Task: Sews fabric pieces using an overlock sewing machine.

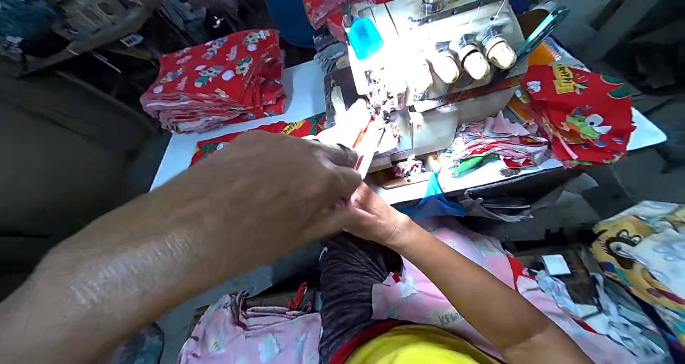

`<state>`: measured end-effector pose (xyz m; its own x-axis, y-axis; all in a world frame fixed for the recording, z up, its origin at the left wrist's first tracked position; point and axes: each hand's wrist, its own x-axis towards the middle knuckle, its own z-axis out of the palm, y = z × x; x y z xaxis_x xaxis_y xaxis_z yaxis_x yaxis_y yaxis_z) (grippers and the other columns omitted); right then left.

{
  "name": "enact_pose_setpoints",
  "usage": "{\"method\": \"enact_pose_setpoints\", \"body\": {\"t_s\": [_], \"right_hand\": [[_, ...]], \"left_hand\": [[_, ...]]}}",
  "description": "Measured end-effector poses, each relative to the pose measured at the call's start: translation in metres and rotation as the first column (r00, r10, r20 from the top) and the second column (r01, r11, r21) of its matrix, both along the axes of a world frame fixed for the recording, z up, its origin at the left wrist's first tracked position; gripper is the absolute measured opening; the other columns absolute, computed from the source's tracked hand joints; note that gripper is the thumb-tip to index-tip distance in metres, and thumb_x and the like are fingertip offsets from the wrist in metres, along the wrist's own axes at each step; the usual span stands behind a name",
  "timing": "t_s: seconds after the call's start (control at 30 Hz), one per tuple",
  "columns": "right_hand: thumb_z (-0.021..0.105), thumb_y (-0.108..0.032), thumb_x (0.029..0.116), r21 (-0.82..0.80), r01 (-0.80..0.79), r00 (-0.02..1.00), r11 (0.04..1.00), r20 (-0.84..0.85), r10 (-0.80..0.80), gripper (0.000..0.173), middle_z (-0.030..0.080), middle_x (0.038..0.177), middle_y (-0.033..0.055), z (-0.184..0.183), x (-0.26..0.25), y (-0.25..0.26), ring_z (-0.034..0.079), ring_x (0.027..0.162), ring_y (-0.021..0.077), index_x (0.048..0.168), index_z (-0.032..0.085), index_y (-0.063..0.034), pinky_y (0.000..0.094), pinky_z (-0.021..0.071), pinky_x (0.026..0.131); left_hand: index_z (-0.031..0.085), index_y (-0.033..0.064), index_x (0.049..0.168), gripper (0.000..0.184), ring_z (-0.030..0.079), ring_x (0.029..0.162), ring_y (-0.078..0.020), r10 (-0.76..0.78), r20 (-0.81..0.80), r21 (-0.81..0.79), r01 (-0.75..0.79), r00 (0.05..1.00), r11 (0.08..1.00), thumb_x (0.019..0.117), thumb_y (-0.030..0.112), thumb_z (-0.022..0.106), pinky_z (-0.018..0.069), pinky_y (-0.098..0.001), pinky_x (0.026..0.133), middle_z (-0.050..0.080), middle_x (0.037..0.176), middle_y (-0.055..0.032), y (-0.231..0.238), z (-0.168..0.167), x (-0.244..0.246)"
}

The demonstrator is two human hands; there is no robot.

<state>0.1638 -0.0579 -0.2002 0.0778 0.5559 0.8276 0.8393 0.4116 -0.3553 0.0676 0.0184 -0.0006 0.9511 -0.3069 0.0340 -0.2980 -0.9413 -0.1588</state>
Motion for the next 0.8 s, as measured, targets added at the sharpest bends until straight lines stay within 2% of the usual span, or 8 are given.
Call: {"method": "enact_pose_setpoints", "body": {"t_s": [0.1,0.17,0.23,0.3,0.4,0.5,0.57,0.8], "right_hand": [[0.068,0.004,0.0856,-0.103,-0.078,0.992,0.992,-0.112,0.066,0.007,0.071,0.084,0.0125,-0.017,0.006,-0.008,0.071,0.074,0.0232,0.082,0.072,-0.0004,0.0387,0.0589,0.064],[0.065,0.003,0.0911,-0.091,0.033,0.965,0.995,-0.258,-0.055,0.012,0.074,0.104,0.0159,-0.02,0.006,-0.019,0.073,0.09,0.0238,0.098,0.075,0.0029,0.0375,0.0616,0.077],[0.069,-0.001,0.0877,-0.06,0.118,0.929,0.991,-0.347,-0.131,0.024,0.071,0.114,0.0197,-0.015,-0.002,-0.024,0.071,0.104,0.0259,0.111,0.072,0.0052,0.0368,0.0592,0.089],[0.072,-0.003,0.0828,-0.101,0.026,0.962,0.995,-0.267,-0.052,0.022,0.07,0.109,0.0206,-0.016,-0.01,-0.027,0.069,0.104,0.0289,0.103,0.072,0.0032,0.04,0.058,0.09],[0.061,-0.009,0.099,-0.331,-0.176,0.984,0.927,-0.084,0.157,0.016,0.073,0.108,0.0114,-0.026,-0.003,-0.026,0.069,0.106,0.0245,0.105,0.075,-0.0048,0.0384,0.0564,0.094],[0.057,-0.012,0.1027,-0.37,-0.194,0.979,0.908,-0.129,0.157,0.02,0.075,0.106,0.0065,-0.027,0.015,-0.033,0.072,0.097,0.0186,0.106,0.077,-0.0065,0.0363,0.0593,0.085],[0.061,-0.009,0.1004,-0.29,-0.134,0.982,0.948,-0.17,0.087,0.016,0.074,0.1,0.006,-0.013,0.021,-0.036,0.071,0.09,0.0162,0.103,0.076,-0.005,0.034,0.0598,0.079],[0.066,-0.007,0.0981,-0.048,0.24,0.965,0.97,-0.101,-0.244,0.016,0.07,0.103,0.0125,0.04,0.031,-0.011,0.067,0.097,0.0233,0.109,0.076,-0.0025,0.0349,0.0542,0.085]], "left_hand": [[0.07,0.0186,0.085,0.033,0.062,0.067,-0.0137,0.118,-0.075,-0.004,-0.119,0.99,0.993,0.0975,0.044,0.054,0.0484,-0.0351,0.055,0.062,0.082,0.0021,0.037,0.003,-0.005],[0.072,0.0204,0.086,0.032,0.054,0.065,-0.0045,0.058,-0.064,-0.151,-0.067,0.996,0.986,0.099,0.045,0.056,0.0442,-0.0238,0.056,0.058,0.08,0.007,0.041,-0.002,-0.01],[0.074,0.024,0.09,0.029,0.06,0.074,0.0016,-0.006,-0.063,-0.22,-0.008,0.998,0.975,0.0991,0.043,0.055,0.0486,-0.0161,0.062,0.065,0.087,0.0108,0.017,-0.009,-0.007],[0.073,0.0223,0.092,0.028,0.066,0.081,-0.0034,-0.006,-0.093,-0.173,-0.01,0.996,0.985,0.0998,0.039,0.053,0.0528,-0.021,0.065,0.069,0.093,0.0078,0.01,-0.014,-0.001],[0.068,0.0134,0.086,0.019,0.062,0.069,-0.0161,0.146,-0.137,-0.077,-0.157,0.98,0.985,0.098,0.027,0.061,0.0519,-0.0395,0.06,0.061,0.079,-0.0005,0.052,-0.008,0.005],[0.073,0.0082,0.095,0.014,0.066,0.081,-0.0245,0.334,-0.143,-0.107,-0.35,0.932,0.931,0.097,0.021,0.067,0.0511,-0.0529,0.075,0.068,0.088,-0.0079,0.096,-0.003,-0.007],[0.074,0.0109,0.097,0.018,0.064,0.084,-0.017,0.385,-0.113,-0.193,-0.4,0.916,0.896,0.096,0.026,0.065,0.0496,-0.0458,0.078,0.068,0.091,-0.0031,0.104,-0.006,-0.016],[0.073,0.0162,0.096,0.024,0.059,0.078,-0.0003,0.322,-0.088,-0.278,-0.333,0.943,0.901,0.0978,0.036,0.059,0.0474,-0.0199,0.071,0.065,0.088,0.0056,0.091,-0.012,-0.021]]}}
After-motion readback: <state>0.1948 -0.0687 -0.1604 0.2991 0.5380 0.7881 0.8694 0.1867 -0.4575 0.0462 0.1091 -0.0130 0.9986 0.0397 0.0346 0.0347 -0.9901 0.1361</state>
